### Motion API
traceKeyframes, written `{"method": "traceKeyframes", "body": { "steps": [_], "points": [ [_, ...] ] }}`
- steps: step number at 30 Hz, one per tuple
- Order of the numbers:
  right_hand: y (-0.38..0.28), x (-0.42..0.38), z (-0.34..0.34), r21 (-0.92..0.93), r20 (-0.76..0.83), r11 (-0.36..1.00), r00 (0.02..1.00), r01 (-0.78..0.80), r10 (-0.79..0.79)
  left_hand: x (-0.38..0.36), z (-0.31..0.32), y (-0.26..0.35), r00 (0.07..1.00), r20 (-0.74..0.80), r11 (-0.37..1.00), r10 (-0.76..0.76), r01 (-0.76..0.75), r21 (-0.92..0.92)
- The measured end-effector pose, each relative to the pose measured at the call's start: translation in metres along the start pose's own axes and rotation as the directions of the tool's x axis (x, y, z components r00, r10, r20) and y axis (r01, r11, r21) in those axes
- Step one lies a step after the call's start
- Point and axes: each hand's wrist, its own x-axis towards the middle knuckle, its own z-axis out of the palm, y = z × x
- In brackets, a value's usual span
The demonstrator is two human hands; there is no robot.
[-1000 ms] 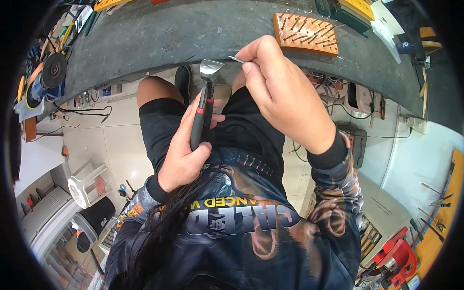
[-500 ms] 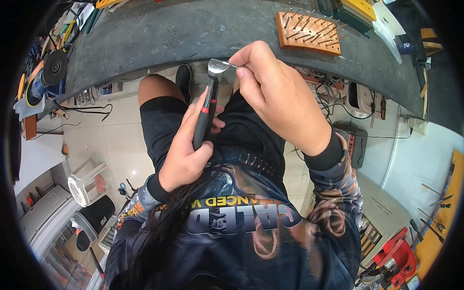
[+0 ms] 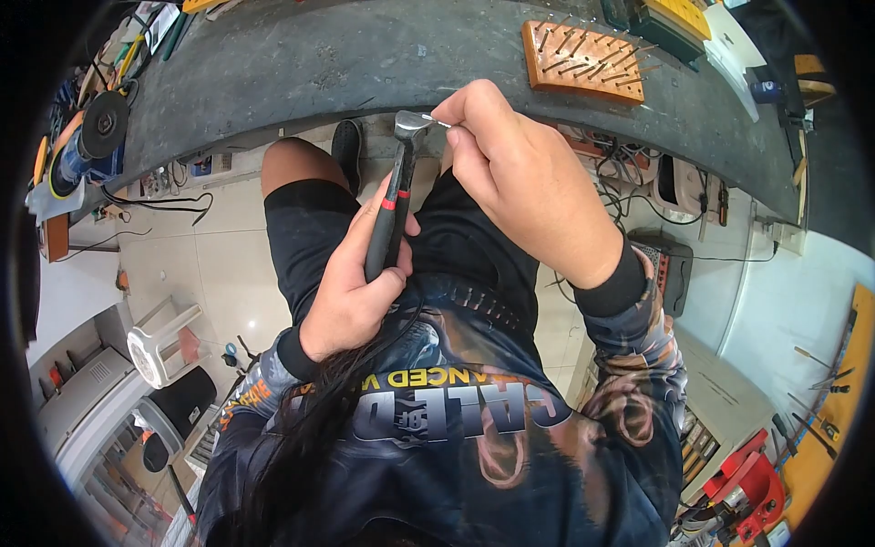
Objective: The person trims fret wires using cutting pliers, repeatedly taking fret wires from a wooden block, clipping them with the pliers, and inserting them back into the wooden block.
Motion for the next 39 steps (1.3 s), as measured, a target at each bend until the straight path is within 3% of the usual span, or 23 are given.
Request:
{"method": "traceKeyframes", "body": {
  "steps": [7,9,10,12,18,31,34,36,37,39],
  "points": [
    [0.004,0.002,0.0,0.02,0.01,1.0,1.0,0.008,-0.008,-0.001,0.0,-0.007,0.999,-0.026,1.0,-0.024,0.024,0.015],
    [0.005,0.005,-0.002,-0.276,-0.077,0.95,0.982,0.146,-0.173,-0.001,0.002,-0.008,0.999,-0.05,1.0,-0.008,0.008,-0.012],
    [0.006,0.006,-0.004,-0.277,-0.078,0.95,0.982,0.146,-0.174,-0.001,0.001,-0.008,0.999,-0.049,1.0,-0.007,0.007,-0.011],
    [0.01,0.007,-0.009,-0.546,-0.058,0.808,0.952,0.221,-0.3,0.0,-0.001,-0.008,0.995,-0.095,0.999,0.029,-0.025,0.044],
    [0.012,0.014,-0.008,-0.652,-0.038,0.696,0.903,0.302,-0.428,-0.002,0.002,-0.01,0.993,-0.115,0.999,0.02,-0.017,0.027],
    [0.012,0.015,0.003,-0.637,-0.069,0.711,0.897,0.297,-0.437,-0.005,0.008,-0.014,0.983,-0.177,0.999,0.037,-0.034,0.016],
    [0.012,0.019,-0.006,-0.622,-0.102,0.712,0.867,0.328,-0.488,-0.002,0.005,-0.007,0.975,-0.165,0.981,0.146,-0.121,0.151],
    [0.009,0.017,-0.007,-0.446,-0.169,0.839,0.891,0.312,-0.422,-0.002,0.004,-0.007,0.977,-0.151,0.979,0.151,-0.127,0.157],
    [0.008,0.016,-0.008,-0.447,-0.171,0.839,0.891,0.31,-0.42,-0.001,0.003,-0.007,0.977,-0.148,0.979,0.151,-0.127,0.157],
    [0.008,0.014,-0.01,-0.34,-0.095,0.887,0.927,0.312,-0.363,-0.002,0.003,-0.007,0.984,-0.105,0.979,0.142,-0.124,0.159]
  ]
}}
